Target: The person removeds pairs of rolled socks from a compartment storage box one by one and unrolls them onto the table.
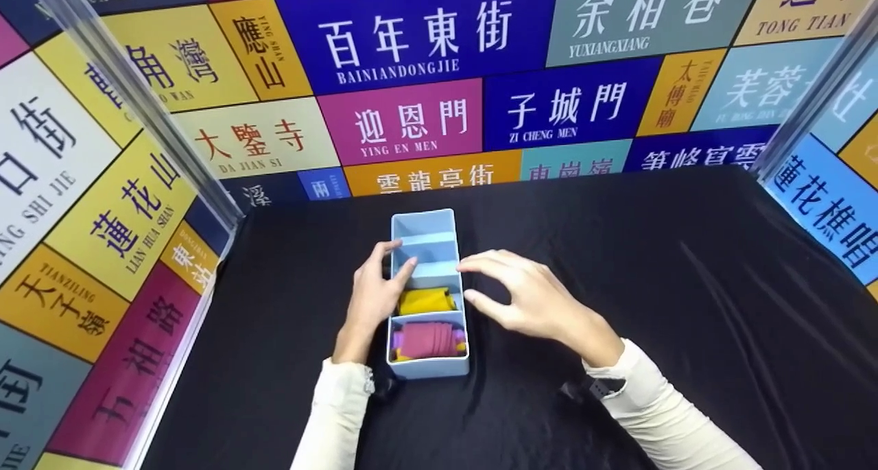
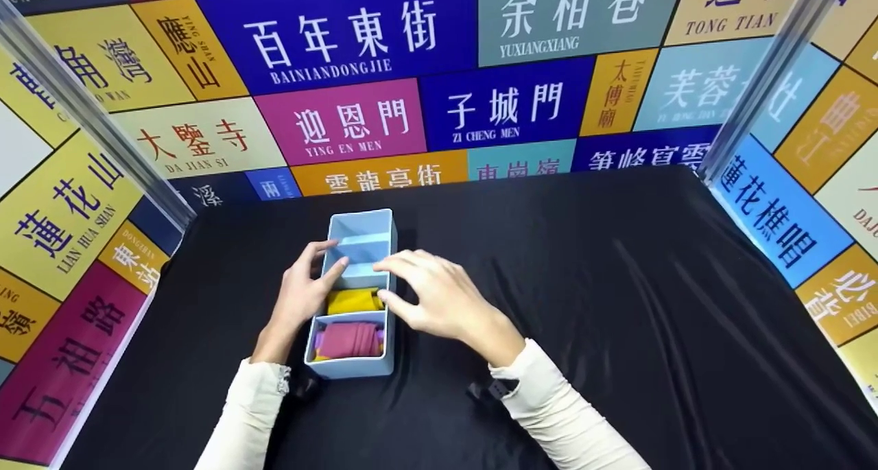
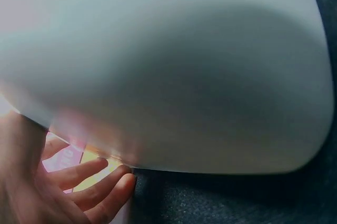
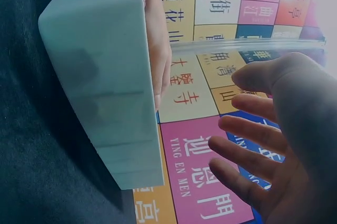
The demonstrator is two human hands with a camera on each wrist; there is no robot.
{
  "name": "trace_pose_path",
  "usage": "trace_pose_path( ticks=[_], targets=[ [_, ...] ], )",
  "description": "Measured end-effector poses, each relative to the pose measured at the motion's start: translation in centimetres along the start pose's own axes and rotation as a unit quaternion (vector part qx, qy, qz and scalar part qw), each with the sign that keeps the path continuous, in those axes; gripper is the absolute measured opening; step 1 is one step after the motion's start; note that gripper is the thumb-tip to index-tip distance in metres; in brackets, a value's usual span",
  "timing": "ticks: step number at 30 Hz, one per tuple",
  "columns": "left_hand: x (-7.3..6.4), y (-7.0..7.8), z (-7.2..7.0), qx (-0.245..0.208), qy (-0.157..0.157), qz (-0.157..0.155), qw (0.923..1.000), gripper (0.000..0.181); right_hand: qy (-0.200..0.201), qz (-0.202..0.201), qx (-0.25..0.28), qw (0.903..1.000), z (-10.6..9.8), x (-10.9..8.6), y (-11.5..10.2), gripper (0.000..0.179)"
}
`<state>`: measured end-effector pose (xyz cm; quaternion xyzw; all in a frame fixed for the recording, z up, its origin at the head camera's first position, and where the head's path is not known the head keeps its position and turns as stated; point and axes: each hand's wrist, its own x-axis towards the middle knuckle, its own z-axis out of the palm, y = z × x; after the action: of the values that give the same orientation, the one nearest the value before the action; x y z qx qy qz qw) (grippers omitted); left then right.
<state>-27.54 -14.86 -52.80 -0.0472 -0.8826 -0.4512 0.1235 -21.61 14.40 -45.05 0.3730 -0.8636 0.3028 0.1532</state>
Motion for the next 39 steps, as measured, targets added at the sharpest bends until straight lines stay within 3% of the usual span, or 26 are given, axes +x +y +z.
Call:
trace_pose_path(
  ticks=[6,11,24,31,39],
  targets=[
    [0.0,-0.2,0.0,-0.001,-0.004,-0.007,1.0000,0.055,-0.044,-0.008,0.082,0.9956,0.4,0.0,-0.1,0.039],
    [0.1,-0.1,0.0,0.000,-0.006,-0.010,0.9999,0.057,-0.069,-0.015,0.103,0.9922,0.7,0.0,-0.4,0.037],
    [-0.1,0.0,-0.2,0.002,-0.009,-0.012,0.9999,0.057,-0.129,-0.048,0.082,0.9870,1.6,0.0,-1.5,0.026],
    [-0.3,-0.1,-0.3,0.011,-0.005,-0.017,0.9998,0.055,-0.173,-0.068,0.045,0.9816,2.5,0.2,-2.5,0.021],
    [-0.2,0.2,-0.1,0.016,-0.003,-0.035,0.9992,0.057,-0.173,-0.078,-0.021,0.9817,3.7,0.2,-3.2,0.018]
  ],
)
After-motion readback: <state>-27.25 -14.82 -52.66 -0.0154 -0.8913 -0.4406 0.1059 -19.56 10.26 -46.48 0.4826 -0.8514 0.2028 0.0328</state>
